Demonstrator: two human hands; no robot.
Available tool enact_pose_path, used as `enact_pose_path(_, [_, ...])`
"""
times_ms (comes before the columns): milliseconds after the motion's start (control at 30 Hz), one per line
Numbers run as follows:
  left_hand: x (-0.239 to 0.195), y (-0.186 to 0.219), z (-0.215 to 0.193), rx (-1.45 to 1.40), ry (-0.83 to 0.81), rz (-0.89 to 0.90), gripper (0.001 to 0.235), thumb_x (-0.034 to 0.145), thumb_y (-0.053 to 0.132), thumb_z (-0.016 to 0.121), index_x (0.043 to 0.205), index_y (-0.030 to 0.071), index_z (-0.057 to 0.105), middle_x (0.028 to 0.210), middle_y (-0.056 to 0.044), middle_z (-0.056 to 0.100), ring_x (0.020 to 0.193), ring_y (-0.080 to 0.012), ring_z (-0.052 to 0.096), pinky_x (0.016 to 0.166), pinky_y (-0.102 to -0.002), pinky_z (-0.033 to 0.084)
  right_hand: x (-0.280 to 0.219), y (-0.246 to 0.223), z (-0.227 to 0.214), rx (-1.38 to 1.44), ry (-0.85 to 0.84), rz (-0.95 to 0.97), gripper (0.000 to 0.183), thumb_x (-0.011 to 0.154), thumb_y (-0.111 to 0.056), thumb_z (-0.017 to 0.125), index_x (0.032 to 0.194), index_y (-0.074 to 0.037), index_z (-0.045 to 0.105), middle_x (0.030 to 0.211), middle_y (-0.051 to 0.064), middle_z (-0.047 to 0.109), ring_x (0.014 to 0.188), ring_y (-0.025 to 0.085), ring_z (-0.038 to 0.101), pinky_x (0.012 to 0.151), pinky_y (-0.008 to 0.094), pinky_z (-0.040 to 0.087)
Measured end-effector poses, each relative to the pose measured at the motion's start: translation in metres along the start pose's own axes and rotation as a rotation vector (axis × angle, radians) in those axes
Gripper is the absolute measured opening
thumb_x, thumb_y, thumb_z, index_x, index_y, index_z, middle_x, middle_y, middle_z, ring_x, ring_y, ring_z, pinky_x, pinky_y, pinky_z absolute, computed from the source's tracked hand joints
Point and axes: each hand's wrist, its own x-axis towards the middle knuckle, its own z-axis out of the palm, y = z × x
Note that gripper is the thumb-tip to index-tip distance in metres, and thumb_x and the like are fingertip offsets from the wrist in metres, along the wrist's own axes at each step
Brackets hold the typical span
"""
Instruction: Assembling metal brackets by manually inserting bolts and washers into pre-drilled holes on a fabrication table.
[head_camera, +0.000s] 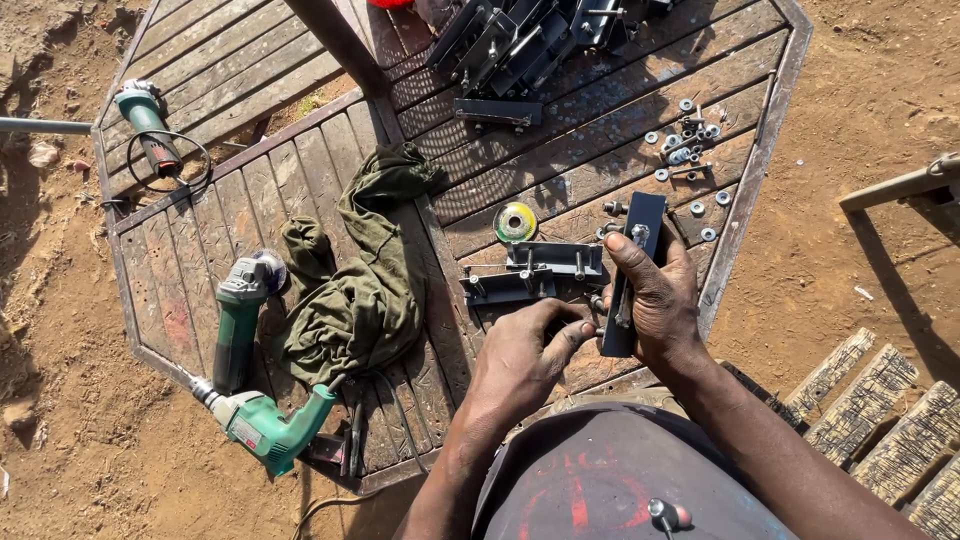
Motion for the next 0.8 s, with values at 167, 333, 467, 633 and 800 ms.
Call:
enact_pose_path(167, [0.005, -0.016, 0.013, -0.046, 0.052, 0.233, 0.022, 0.084, 0.001, 0.071, 0.099, 0.016, 0.074, 0.094, -0.009, 0.073, 0.095, -0.0331, 0.074, 0.084, -0.042, 0.059, 0.0, 0.004, -0.001, -0.001, 0.015, -0.004, 0.033, 0.087, -0.022, 0.083, 0.1, -0.006, 0.058, 0.057, 0.009, 0.051, 0.04, 0.017, 0.057, 0.04, 0.026, 0.052])
enact_pose_path(333, [0.006, -0.017, 0.01, 0.02, 0.032, 0.093, 0.026, 0.094, 0.027, 0.069, 0.116, 0.012, 0.07, 0.099, -0.018, 0.073, 0.097, -0.0411, 0.072, 0.085, -0.053, 0.058, 0.001, 0.002, -0.002, 0.009, 0.009, 0.004, 0.033, 0.087, -0.022, 0.083, 0.1, -0.006, 0.058, 0.055, 0.009, 0.052, 0.039, 0.017, 0.058, 0.041, 0.026, 0.052])
enact_pose_path(467, [0.009, -0.018, 0.011, -0.069, 0.069, 0.267, 0.013, 0.087, 0.004, 0.07, 0.095, 0.013, 0.073, 0.102, -0.011, 0.073, 0.1, -0.0342, 0.073, 0.085, -0.042, 0.06, 0.001, 0.008, -0.003, -0.026, 0.009, 0.004, 0.032, 0.087, -0.023, 0.082, 0.1, -0.005, 0.058, 0.054, 0.01, 0.053, 0.04, 0.018, 0.058, 0.041, 0.026, 0.05])
enact_pose_path(633, [0.012, -0.026, 0.01, 0.041, 0.024, 0.12, 0.016, 0.094, 0.024, 0.067, 0.103, 0.013, 0.074, 0.093, -0.015, 0.072, 0.093, -0.0367, 0.073, 0.08, -0.046, 0.06, -0.001, 0.002, 0.004, -0.021, 0.009, 0.001, 0.032, 0.087, -0.022, 0.082, 0.1, -0.005, 0.059, 0.054, 0.01, 0.053, 0.041, 0.017, 0.059, 0.041, 0.026, 0.051])
enact_pose_path(800, [0.012, -0.026, 0.007, 0.016, 0.075, 0.195, 0.027, 0.091, 0.024, 0.072, 0.113, 0.009, 0.069, 0.104, -0.018, 0.07, 0.099, -0.0397, 0.071, 0.083, -0.051, 0.06, 0.002, 0.006, 0.002, -0.008, 0.009, 0.007, 0.032, 0.088, -0.023, 0.081, 0.102, -0.006, 0.058, 0.053, 0.01, 0.051, 0.039, 0.018, 0.057, 0.042, 0.026, 0.05])
